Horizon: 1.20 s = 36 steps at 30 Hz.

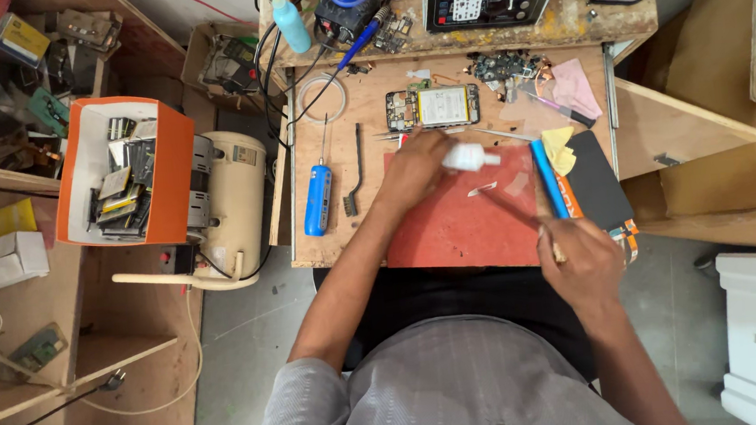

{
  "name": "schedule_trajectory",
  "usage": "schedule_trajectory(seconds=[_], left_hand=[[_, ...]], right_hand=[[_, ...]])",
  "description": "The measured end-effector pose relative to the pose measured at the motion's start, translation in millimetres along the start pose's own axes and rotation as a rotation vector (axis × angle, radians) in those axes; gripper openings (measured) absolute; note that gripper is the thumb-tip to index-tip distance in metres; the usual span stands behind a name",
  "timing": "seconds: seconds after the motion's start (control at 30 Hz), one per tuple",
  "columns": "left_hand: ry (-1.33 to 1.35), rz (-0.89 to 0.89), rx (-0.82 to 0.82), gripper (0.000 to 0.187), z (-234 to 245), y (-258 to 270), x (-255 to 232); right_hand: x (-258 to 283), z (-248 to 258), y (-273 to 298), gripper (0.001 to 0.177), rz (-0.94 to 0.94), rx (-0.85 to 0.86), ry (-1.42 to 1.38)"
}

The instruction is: The person handles a smartphone screen assembly, removes a protective film, and applies adhesive tape to the edges. They also move a green grid tool and a tube of adhesive on the workbench while working on the screen.

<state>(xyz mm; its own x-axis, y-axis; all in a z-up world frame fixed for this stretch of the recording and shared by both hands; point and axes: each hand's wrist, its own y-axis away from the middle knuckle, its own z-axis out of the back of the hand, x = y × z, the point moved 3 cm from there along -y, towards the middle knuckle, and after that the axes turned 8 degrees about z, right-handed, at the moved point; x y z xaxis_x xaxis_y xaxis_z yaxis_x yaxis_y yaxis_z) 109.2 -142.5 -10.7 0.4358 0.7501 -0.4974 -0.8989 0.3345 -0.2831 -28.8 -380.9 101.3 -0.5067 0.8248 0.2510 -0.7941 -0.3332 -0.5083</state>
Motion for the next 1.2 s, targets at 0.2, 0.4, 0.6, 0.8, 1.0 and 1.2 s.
schedule_trajectory(seconds=[0.2,0.4,0.6,0.8,1.0,1.2], left_hand=[[0.366,0.312,-0.361,0.057,49.4,6.0,13.1],[0.607,0.556,-0.604,0.053,86.4,30.5,50.4],[0.942,0.64,-0.688,0.037,85.8,81.6,68.1],[1.001,0.671,-0.657,0.037,87.5,115.0,58.6],[0.951,0.778,-0.644,0.038,93.6,180.5,52.6],[1.074,0.864,-0.65,0.034,80.9,209.8,37.5]], right_hand=[[6.3,-33.3,13.5,0.025,0.224,0.156,-0.021],[7.4,-62.7,19.1,0.026,0.198,0.353,-0.096],[14.4,-101.8,-22.4,0.029,0.097,0.329,-0.225],[48.1,-183.7,-76.3,0.046,0.269,0.236,-0.223],[24.6,-216.9,-84.6,0.028,0.238,0.367,-0.374],[-12.3,-195.7,-152.4,0.03,0.145,0.174,-0.366]])
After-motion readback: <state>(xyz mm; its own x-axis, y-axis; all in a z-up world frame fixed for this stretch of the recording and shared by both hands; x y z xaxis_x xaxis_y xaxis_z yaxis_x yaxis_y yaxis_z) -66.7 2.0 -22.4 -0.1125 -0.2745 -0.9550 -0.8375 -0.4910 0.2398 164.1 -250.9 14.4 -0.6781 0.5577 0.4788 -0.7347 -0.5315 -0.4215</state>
